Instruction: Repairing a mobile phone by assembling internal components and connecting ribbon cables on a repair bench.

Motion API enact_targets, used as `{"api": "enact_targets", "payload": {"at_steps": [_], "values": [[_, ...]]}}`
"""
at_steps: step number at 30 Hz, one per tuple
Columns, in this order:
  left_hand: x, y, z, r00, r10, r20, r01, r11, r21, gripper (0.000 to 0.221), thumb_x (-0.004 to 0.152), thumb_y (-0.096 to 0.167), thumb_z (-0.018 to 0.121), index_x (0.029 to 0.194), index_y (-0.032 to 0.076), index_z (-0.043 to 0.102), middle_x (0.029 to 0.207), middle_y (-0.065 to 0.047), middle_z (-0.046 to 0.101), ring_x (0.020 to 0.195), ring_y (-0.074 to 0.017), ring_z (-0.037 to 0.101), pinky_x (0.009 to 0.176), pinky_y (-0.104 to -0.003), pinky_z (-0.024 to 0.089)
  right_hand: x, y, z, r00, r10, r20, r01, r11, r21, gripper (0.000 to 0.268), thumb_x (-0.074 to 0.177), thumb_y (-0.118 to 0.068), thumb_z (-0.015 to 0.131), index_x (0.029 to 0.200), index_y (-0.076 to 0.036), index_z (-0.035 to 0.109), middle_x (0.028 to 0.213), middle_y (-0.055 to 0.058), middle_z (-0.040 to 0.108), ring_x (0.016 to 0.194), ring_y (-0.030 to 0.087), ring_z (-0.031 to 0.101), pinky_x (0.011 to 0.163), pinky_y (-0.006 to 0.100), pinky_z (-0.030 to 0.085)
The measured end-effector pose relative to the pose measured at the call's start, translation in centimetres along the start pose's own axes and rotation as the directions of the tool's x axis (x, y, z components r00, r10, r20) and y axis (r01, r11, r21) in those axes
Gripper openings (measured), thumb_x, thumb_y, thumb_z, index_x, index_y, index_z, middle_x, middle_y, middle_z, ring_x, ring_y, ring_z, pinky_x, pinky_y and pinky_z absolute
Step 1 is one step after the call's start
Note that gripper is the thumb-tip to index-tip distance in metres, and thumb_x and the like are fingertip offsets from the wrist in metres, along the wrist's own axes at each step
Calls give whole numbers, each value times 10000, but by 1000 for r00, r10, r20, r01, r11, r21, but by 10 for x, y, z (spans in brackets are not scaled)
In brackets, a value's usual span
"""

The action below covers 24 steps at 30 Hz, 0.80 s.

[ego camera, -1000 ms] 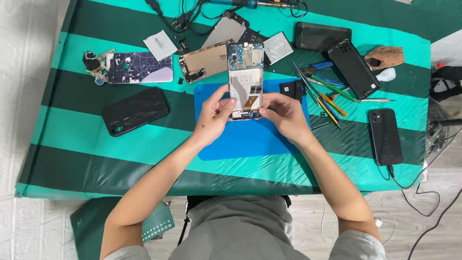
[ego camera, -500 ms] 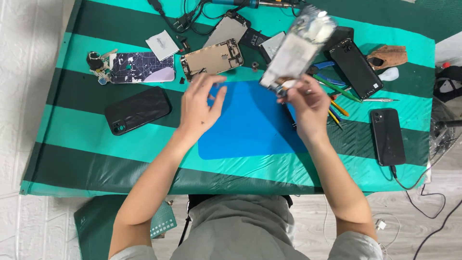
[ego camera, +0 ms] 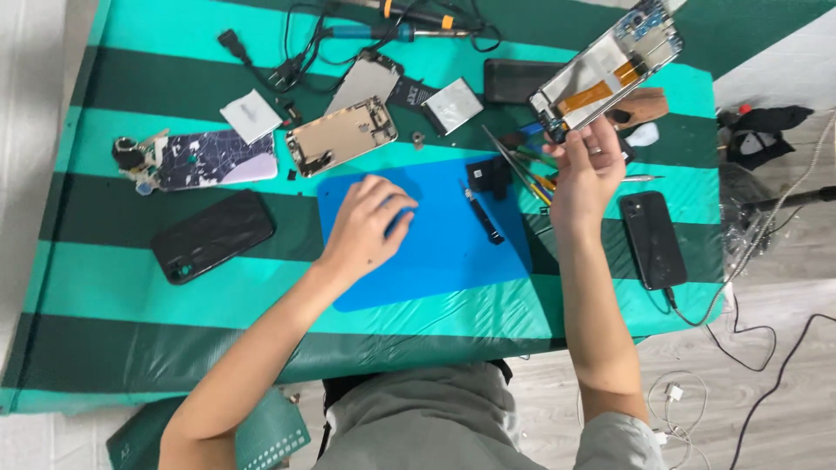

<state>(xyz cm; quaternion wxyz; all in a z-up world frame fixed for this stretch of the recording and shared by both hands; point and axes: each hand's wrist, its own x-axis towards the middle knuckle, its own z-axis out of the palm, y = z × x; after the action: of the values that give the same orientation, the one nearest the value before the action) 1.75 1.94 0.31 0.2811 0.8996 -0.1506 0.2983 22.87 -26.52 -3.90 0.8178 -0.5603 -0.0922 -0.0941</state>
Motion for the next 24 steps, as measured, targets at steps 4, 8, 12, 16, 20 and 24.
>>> {"api": "enact_targets", "payload": {"at_steps": [4,8,12,16,20,24], "values": [[22,11,35,999,19,42,-16,997,-76,165,824,91,730,972,160,712,955,-19,643,992,-283,618,784,-433,519,-3,-16,8,999,28,-39,-28,1000,-6,374,1043,93,563,1412,32,585,1007,128,679,888,305,805,755,347,732],[60,18,75,995,-44,88,51,995,-87,443,736,261,835,1137,135,696,1197,-84,636,1219,-322,549,911,-483,507,-1,-20,9,999,2,-42,-2,1000,10,361,1045,91,555,1399,34,596,993,141,664,907,328,804,752,342,720],[83,15,107,983,-41,177,55,996,-72,707,623,348,916,1231,94,662,1157,-103,673,1283,-296,491,1003,-494,424,6,-8,5,999,-1,-40,2,1000,27,372,1030,96,580,1390,6,609,982,98,636,906,325,794,738,333,710],[83,7,119,981,-86,174,100,992,-75,729,574,321,914,1212,109,632,1074,-68,680,1222,-250,517,995,-469,411,-5,-22,19,1000,-8,-28,6,999,-40,384,1041,104,553,1408,4,606,988,88,611,922,317,784,750,345,702],[86,6,105,993,-50,103,67,984,-167,865,552,245,930,1337,138,582,1094,-49,695,1159,-221,570,987,-405,436,-8,-25,19,1000,1,-18,-2,1000,-20,393,1018,105,579,1405,37,600,976,120,618,912,340,777,723,361,685],[91,24,62,983,-119,138,172,852,-495,923,728,-23,854,1539,61,422,1391,-171,641,1153,-322,676,994,-443,561,-8,-33,23,1000,-8,-16,8,1000,-11,395,1009,114,585,1396,43,612,969,109,609,896,304,764,708,351,673]]}}
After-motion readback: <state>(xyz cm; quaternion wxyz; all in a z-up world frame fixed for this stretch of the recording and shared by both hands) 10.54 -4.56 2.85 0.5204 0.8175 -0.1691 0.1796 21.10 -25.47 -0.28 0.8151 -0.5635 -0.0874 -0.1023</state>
